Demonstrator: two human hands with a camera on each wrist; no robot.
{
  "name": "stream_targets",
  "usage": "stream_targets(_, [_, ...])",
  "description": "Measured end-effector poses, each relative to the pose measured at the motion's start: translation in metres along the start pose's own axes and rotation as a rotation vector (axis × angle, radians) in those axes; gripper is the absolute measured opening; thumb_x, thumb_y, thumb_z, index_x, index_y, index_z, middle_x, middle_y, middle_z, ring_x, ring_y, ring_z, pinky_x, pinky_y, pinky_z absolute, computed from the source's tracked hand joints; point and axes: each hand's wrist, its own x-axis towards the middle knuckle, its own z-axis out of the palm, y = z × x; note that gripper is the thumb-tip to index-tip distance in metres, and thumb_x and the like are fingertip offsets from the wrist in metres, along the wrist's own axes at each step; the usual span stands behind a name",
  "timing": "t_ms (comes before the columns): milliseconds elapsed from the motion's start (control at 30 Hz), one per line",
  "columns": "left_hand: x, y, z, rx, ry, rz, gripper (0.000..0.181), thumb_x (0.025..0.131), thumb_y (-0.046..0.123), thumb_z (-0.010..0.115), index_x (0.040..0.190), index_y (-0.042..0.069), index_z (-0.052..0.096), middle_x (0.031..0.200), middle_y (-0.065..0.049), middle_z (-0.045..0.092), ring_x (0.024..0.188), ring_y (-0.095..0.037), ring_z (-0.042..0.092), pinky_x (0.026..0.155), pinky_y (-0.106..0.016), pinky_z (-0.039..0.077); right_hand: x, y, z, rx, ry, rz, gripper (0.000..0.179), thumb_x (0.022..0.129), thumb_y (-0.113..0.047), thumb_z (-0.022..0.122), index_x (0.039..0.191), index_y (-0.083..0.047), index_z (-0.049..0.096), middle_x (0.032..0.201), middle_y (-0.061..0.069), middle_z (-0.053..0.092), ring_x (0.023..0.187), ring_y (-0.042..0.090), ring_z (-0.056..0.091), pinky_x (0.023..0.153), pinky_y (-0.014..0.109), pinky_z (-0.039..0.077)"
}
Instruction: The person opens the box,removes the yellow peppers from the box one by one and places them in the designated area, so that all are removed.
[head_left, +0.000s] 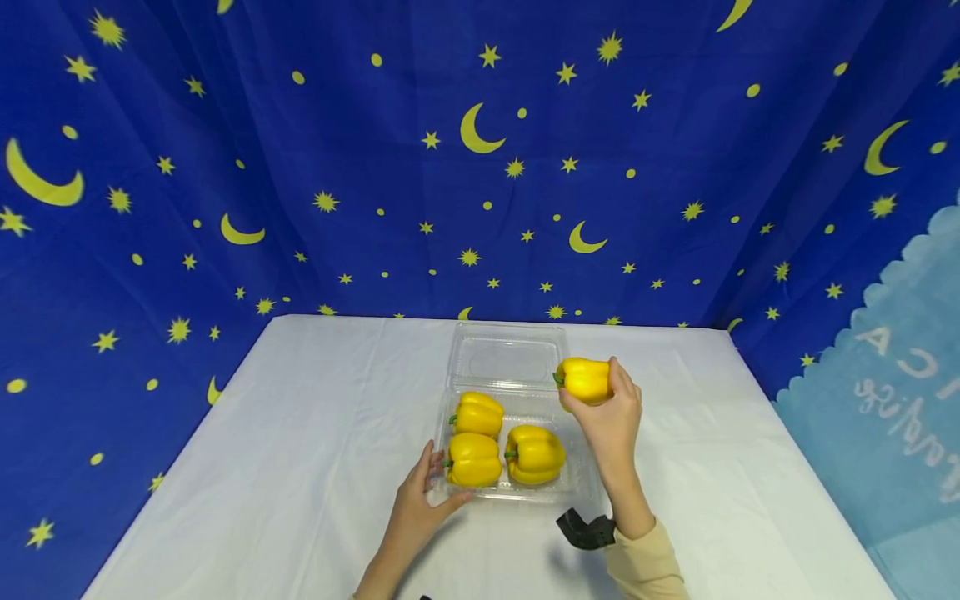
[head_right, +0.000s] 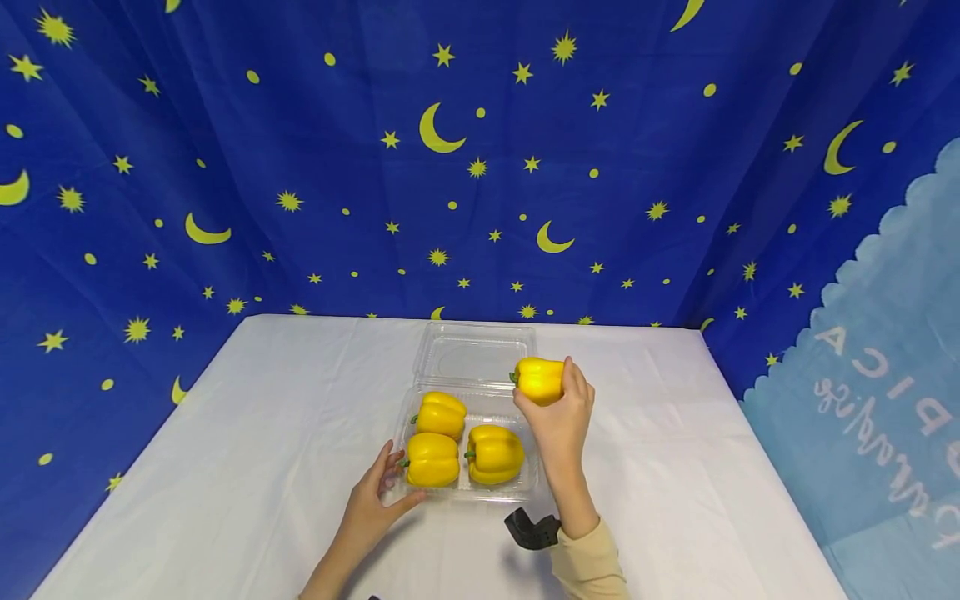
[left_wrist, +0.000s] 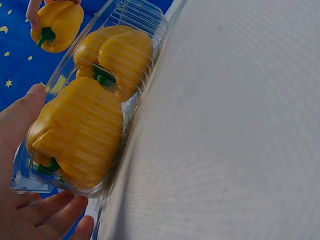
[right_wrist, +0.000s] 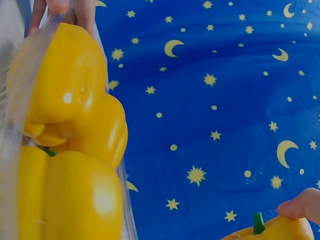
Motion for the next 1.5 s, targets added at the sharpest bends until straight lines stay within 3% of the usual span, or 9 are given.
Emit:
stream_targets(767, [-0.001,0.001,0.000,-0.007,-0.003,-0.008,0.095,0.073,0.034,0.081,0.146,-0.002,0.030,0.134,-0.016,0.055,0.116,-0.029,0.057,0.097,-0.042,0.049,0.014,0.018,-0.011,-0.045,0.058,0.044,0.084,0.064,-0.011,0.082,0.131,0.019,0.043,0.131,0.036,0.051,0.114,0.049,0.048,0.100,0.057,0.038])
stream_targets(1500, [-0.002,0.002,-0.001,-0.012,-0.022,-0.019,0.096,0.075,0.035,0.080,0.146,-0.004,0.029,0.135,-0.017,0.054,0.118,-0.031,0.056,0.098,-0.045,0.048,0.017,0.030,-0.013,-0.081,0.004,0.093,0.087,0.066,-0.012,0.082,0.134,0.019,0.038,0.131,0.038,0.049,0.116,0.049,0.046,0.099,0.057,0.039])
